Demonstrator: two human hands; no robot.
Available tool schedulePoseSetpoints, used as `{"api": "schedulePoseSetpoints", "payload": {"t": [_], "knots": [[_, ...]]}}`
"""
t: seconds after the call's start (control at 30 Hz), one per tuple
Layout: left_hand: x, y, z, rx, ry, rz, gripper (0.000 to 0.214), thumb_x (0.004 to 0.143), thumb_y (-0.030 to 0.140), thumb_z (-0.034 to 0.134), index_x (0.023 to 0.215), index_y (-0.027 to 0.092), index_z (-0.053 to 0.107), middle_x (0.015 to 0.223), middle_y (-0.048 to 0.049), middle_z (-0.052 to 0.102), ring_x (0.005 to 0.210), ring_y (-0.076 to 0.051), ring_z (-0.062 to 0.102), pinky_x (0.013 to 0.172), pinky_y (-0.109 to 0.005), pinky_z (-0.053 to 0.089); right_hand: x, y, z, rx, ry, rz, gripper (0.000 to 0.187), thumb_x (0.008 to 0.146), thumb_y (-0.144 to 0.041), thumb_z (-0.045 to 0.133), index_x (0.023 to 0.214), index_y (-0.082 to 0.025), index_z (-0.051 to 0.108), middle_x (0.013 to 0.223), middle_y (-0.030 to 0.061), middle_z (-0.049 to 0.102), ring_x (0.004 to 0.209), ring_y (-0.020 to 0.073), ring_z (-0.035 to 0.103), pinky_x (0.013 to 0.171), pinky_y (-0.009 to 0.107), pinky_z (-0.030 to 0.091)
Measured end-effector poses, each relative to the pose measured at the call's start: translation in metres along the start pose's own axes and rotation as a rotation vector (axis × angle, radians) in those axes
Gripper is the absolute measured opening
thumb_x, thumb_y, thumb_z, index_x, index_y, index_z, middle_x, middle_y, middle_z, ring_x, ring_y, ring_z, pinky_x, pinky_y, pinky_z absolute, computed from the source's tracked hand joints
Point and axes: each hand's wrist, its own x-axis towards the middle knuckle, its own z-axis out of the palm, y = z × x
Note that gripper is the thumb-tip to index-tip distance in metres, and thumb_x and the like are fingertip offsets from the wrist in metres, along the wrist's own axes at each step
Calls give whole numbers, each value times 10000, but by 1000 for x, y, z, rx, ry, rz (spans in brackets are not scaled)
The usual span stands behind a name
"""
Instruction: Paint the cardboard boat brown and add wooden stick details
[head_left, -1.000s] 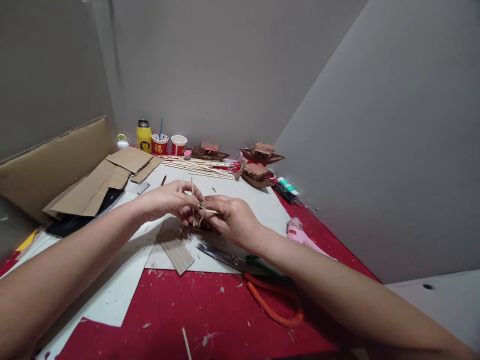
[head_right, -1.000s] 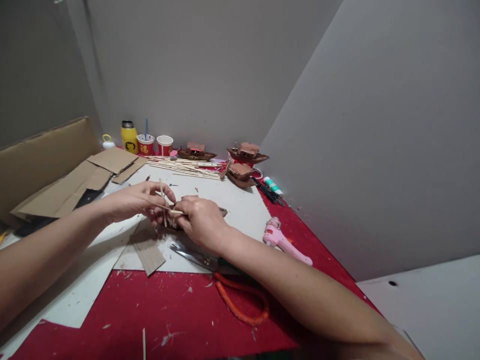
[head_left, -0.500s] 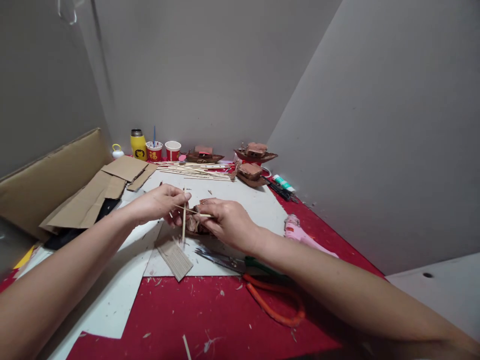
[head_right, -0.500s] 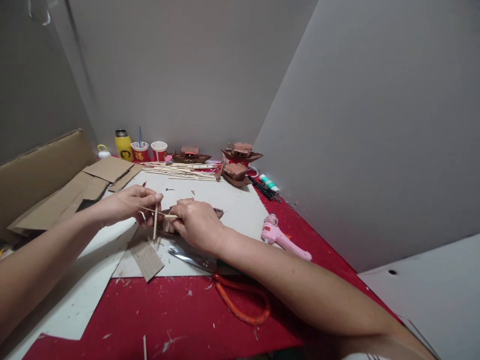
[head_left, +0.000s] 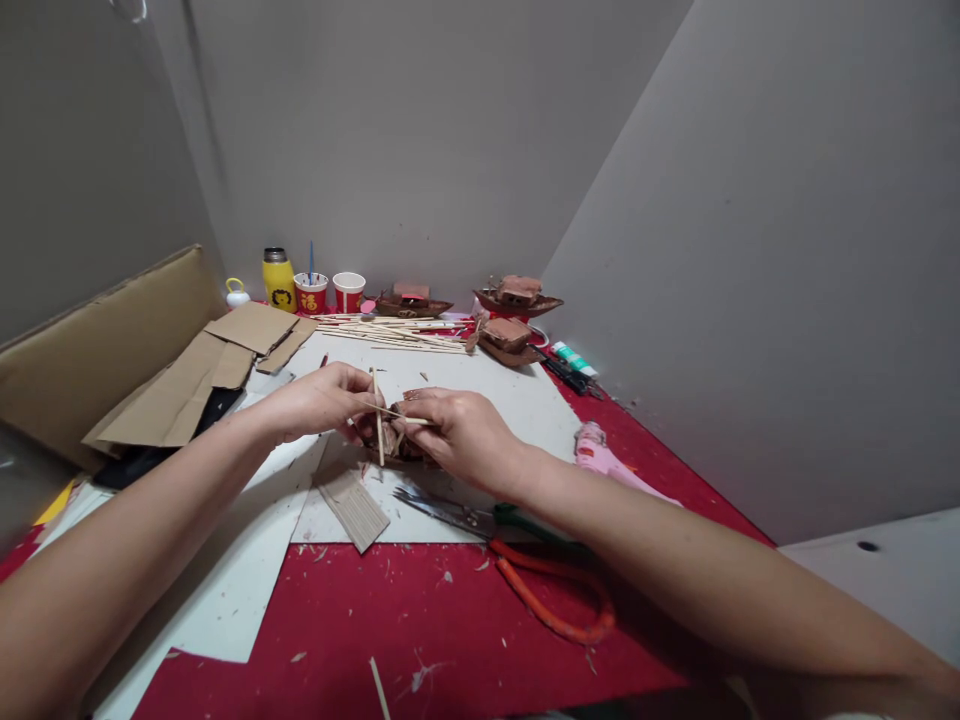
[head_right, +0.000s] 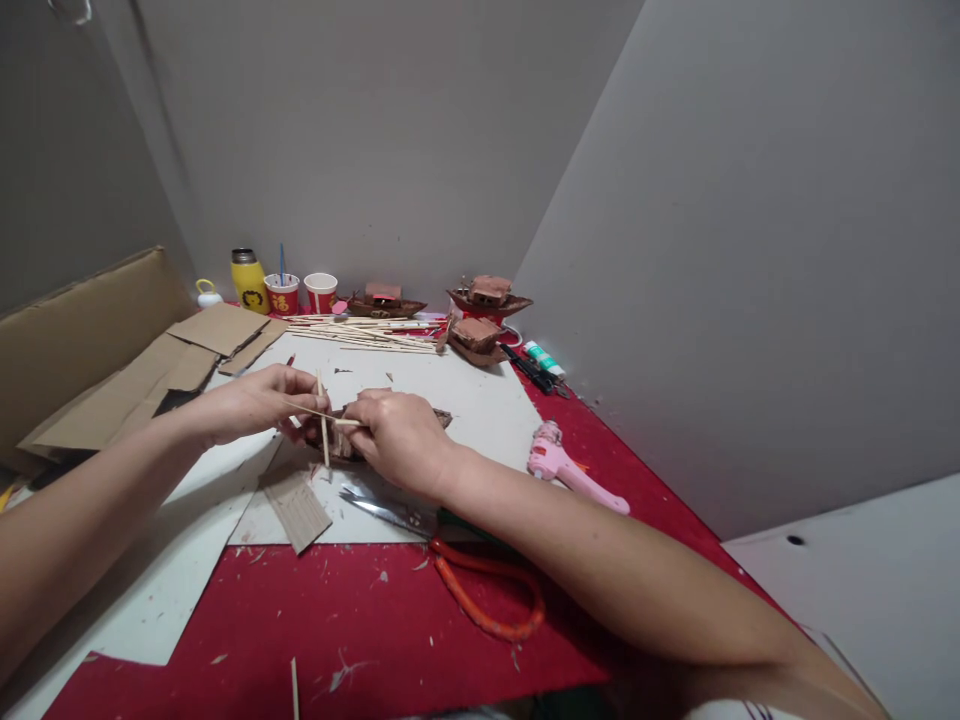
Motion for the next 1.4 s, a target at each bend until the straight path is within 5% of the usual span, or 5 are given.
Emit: {"api": "schedulePoseSetpoints", "payload": {"t": [0.2,0.5,1.4], "knots": [[2,-3,3,-63,-24,-29,156,616,170,783,679,156,641,553,-48,689,472,-151,642,469,-222,511,1,-1,-1,-5,-13,-2,206,939,-174,542,832,-168,718,802,59,683,774,162,596,681,259,390],[2,-8,14,-85,-49,-67,139,768,246,677,691,159,598,583,-73,706,485,-161,660,470,-234,529,0,-1,-1,6,-16,3,184,929,-154,556,853,-168,723,865,71,711,817,168,627,699,257,408],[7,-9,13,-55,-38,-96,157,832,183,652,726,159,539,540,14,638,471,-105,613,468,-199,507,1,-2,-1,-5,-25,12,197,936,-158,551,868,-152,736,810,69,693,766,162,607,698,259,411]]}}
